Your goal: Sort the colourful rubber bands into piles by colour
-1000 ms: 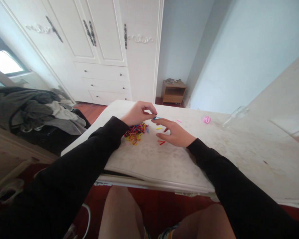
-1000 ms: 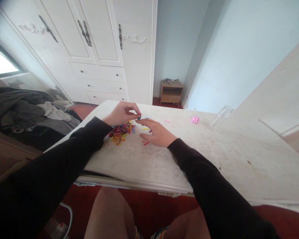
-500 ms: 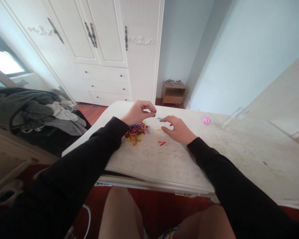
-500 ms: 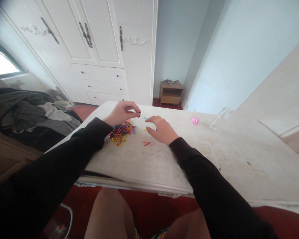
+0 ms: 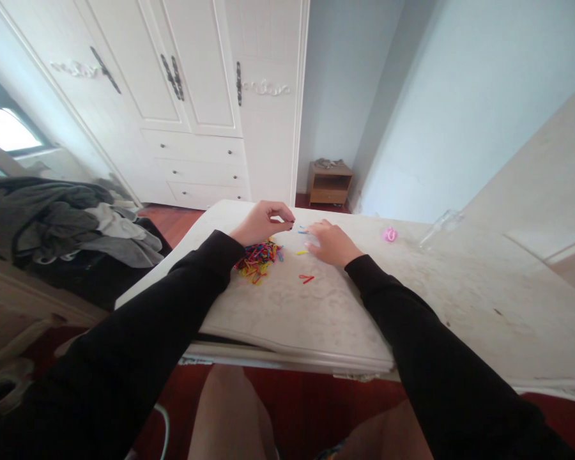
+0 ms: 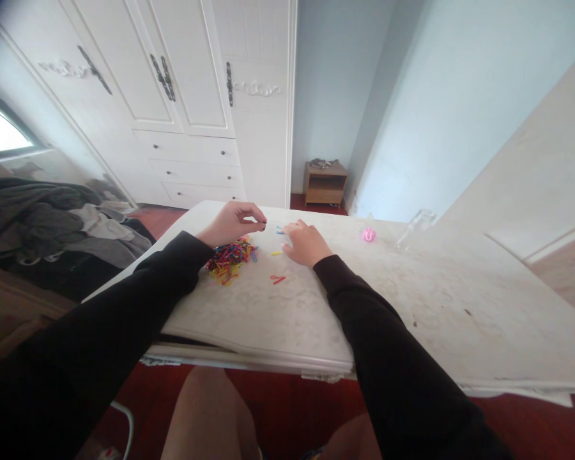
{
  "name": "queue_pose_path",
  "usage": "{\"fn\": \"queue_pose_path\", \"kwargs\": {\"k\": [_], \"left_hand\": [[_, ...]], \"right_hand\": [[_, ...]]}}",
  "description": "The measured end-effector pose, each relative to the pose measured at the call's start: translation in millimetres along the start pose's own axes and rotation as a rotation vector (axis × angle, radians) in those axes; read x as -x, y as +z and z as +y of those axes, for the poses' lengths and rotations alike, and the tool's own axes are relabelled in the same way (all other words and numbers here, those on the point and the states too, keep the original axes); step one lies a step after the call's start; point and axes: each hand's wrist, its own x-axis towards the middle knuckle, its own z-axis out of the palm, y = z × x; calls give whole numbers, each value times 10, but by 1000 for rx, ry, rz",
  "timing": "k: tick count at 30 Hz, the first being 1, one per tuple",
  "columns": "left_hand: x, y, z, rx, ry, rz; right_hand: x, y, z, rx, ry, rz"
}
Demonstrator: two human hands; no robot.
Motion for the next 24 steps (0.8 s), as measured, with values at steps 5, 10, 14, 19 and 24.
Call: {"fn": "queue_pose_path", "kwargs": {"k": [5,10,14,19,24], "left_hand": [[10,-2,-4,-17,-15,-20],[18,-8,17,-27,-29,-5],[15,-25,28,-33,-31,10],[15,-32,35,-44,-24,-1],[21,-27,29,-50,-37,-3]], "right_hand": [[-8,13,15,-27,-1,5],[13,-131,11,-83,-11,37],[94,-356,-44,-178,-110,-164],[189,-411,-165,-380,-166,-347],[197,-322,-240,-456,-193,-389]]}}
